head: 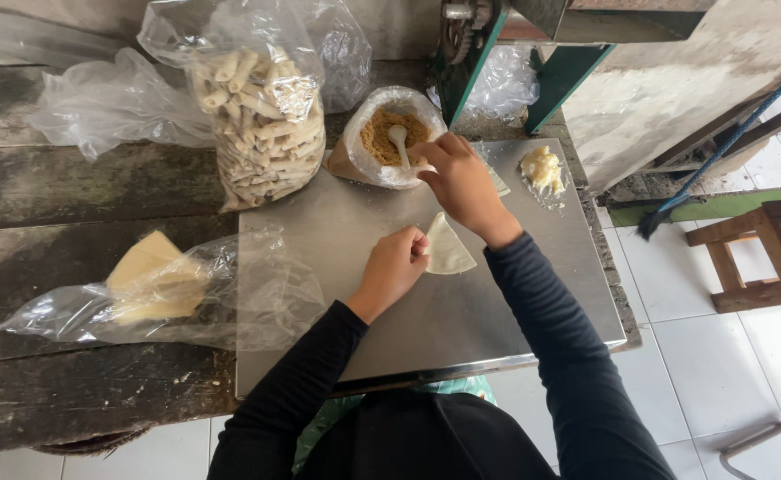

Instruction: The person repeatedly folds thin triangular wrappers, scoops a brown granular filling from a bag with a small spoon, places it in the wrapper, and folds the wrapper into a sealed triangular dumpling. The finished dumplings are stacked on the metal table.

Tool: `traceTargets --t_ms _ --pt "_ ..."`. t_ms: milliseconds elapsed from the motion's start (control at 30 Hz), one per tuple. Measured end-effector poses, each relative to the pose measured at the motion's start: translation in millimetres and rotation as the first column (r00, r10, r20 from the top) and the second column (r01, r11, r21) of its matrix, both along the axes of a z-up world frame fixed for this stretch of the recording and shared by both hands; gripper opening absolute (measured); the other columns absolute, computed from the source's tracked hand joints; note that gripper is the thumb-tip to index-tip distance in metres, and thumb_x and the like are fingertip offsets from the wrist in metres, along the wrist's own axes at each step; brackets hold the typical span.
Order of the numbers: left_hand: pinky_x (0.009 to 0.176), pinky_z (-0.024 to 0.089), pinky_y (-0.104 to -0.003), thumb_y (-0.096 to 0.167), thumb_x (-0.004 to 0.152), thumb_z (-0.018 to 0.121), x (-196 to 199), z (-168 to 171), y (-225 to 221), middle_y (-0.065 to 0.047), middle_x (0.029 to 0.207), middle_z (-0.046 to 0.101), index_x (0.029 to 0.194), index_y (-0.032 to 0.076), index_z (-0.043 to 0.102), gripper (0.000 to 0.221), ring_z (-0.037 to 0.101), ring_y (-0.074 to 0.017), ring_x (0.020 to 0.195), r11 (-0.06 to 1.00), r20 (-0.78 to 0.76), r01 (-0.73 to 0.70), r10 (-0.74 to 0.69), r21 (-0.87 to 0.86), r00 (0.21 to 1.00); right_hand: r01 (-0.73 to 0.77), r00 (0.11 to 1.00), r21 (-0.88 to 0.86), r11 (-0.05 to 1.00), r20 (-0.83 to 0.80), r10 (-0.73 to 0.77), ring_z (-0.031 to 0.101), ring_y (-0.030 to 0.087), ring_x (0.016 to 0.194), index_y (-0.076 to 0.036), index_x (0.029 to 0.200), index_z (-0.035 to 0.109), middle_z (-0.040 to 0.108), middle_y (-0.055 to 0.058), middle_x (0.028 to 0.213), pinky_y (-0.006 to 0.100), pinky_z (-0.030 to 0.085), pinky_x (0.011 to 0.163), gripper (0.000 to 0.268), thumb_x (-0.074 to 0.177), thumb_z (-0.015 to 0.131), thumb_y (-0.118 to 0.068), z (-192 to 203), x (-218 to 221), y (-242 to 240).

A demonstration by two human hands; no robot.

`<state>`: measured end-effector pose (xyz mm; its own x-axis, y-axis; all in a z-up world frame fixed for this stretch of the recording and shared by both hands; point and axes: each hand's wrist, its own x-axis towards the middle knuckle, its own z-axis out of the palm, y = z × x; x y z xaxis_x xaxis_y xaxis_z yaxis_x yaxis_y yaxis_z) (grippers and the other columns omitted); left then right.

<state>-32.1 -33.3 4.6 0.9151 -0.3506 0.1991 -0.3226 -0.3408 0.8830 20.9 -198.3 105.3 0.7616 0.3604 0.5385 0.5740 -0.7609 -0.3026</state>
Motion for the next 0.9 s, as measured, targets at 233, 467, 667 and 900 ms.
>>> traceTargets --t_ms 233,467,667,900 --pt "0.068 0.057 -0.037 0.005 0.085 0.071 -4 -2 1 -0.012 0.084 0.073 0.098 0.003 0.064 0.014 0.073 -0.0268 0.075 0.999 0.049 -0.013 0.015 -0.043 0.999 -0.068 0.996 -0.049 0.996 -0.06 0.065 0.062 0.034 0.098 -0.012 0.105 0.073 0.061 0.013 0.101 0.044 0.051 0.083 0.018 0.088 0.072 -0.006 -5 38 22" --pt "0.067 0.057 -0.036 0.007 0.084 0.074 -6 1 2 -0.013 0.086 0.072 0.1 0.002 0.065 0.019 0.072 -0.0267 0.075 0.998 0.073 0.005 0.0 -0.058 0.997 0.074 0.983 0.125 0.989 0.16 -0.093 0.063 0.036 0.093 -0.004 0.105 0.066 0.063 0.015 0.1 0.045 0.052 0.082 0.009 0.097 0.065 -0.001 -19 59 28" --pt "0.065 0.057 -0.033 0.007 0.085 0.074 -7 6 2 -0.011 0.084 0.072 0.1 0.003 0.065 0.018 0.072 -0.0227 0.072 0.999 0.037 -0.004 0.006 -0.044 0.999 0.16 0.984 0.347 0.924 0.022 -0.178 0.064 0.027 0.073 0.0 0.108 0.066 0.063 0.016 0.092 0.037 0.054 0.068 0.024 0.086 0.058 0.005 -17 92 17" --pt "0.063 0.056 -0.033 0.006 0.085 0.074 -8 11 3 -0.011 0.083 0.072 0.099 0.002 0.065 0.017 0.071 -0.0218 0.07 0.999 0.001 0.005 -0.005 -0.04 1.0 -0.02 0.972 0.214 0.977 -0.223 0.069 0.066 0.023 0.072 -0.004 0.093 0.073 0.066 0.013 0.079 0.034 0.053 0.069 0.014 0.082 0.069 0.003 -10 102 10"
